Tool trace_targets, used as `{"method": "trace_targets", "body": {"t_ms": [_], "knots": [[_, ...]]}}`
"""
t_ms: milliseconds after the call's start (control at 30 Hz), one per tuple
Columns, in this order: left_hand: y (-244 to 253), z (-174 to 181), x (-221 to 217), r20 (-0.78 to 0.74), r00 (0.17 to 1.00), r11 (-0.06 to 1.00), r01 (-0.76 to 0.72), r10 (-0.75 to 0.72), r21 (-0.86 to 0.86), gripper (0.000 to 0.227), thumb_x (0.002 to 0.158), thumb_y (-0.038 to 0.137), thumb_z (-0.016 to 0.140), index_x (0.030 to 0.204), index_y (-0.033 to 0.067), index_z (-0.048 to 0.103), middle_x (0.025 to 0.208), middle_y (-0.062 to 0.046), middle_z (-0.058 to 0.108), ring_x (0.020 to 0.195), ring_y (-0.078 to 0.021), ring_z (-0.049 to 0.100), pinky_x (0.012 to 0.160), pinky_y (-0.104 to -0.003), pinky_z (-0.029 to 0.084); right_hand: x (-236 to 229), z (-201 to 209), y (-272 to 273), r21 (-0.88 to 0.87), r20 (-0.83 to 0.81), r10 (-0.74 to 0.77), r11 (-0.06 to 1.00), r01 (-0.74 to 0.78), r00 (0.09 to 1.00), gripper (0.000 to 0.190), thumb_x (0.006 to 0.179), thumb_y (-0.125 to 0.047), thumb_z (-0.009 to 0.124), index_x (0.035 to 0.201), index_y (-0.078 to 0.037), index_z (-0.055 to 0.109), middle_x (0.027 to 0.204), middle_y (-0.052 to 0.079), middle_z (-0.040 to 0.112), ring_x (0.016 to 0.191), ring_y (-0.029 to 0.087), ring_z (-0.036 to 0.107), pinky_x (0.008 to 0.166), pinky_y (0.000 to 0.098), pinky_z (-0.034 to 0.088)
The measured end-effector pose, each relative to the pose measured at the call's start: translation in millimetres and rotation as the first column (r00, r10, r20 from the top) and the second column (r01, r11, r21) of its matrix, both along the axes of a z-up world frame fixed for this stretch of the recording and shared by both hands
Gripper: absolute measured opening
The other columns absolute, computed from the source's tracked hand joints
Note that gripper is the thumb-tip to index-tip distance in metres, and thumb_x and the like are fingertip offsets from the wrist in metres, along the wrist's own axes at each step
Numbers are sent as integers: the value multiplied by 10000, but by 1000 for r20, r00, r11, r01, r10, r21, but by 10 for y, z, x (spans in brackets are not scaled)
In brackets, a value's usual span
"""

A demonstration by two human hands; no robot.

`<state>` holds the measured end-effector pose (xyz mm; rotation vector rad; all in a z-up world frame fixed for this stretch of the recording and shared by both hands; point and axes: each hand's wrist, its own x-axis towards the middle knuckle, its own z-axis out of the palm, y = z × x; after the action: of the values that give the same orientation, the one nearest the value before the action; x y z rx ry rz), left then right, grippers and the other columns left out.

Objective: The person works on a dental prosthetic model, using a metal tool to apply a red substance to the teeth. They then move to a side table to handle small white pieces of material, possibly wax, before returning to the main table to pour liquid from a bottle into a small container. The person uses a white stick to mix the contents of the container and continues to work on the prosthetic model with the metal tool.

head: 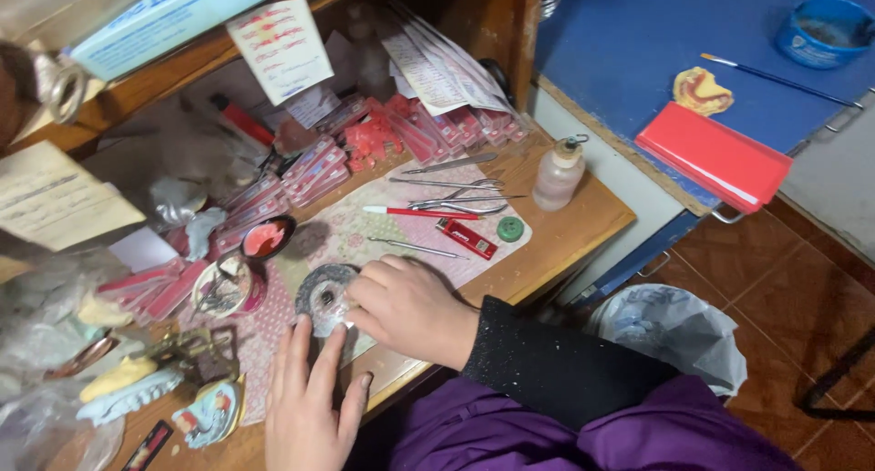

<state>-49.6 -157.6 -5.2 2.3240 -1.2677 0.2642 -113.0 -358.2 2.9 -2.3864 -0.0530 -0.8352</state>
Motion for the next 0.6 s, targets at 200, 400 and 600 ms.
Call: {"method": "trace_targets", "body": {"t_ms": [200, 400, 600], "knots": [[-10, 184, -69, -9, 1000, 1000, -8, 7, -7, 614, 807, 322, 741, 1375, 140, 594, 1519, -235, 452, 1406, -470, 411, 1113, -544, 361, -11, 197, 22, 33, 5, -26, 999, 26, 1000, 272, 824, -226, 766, 995, -39, 665, 953, 137, 617, 919, 346, 626, 779, 449, 520], [18, 208, -74, -34, 999, 1000, -8, 7, -14, 620, 814, 306, 749, 1393, 151, 588, 1517, -231, 456, 1410, -470, 405, 1104, -538, 367, 19, 66, 27, 5, -26, 53, 999, -53, 998, 176, 874, -92, 717, 1023, -36, 640, 998, 149, 619, 944, 371, 630, 801, 459, 523], [59, 238, -86, -17, 1000, 999, -3, 2, -39, 629, 823, 295, 750, 1409, 142, 580, 1509, -234, 462, 1381, -459, 446, 1123, -554, 362, 73, 2, 27, 17, 32, 104, 994, -104, 994, 258, 869, 36, 617, 1113, -43, 645, 1070, 150, 645, 991, 372, 661, 814, 438, 548]]}}
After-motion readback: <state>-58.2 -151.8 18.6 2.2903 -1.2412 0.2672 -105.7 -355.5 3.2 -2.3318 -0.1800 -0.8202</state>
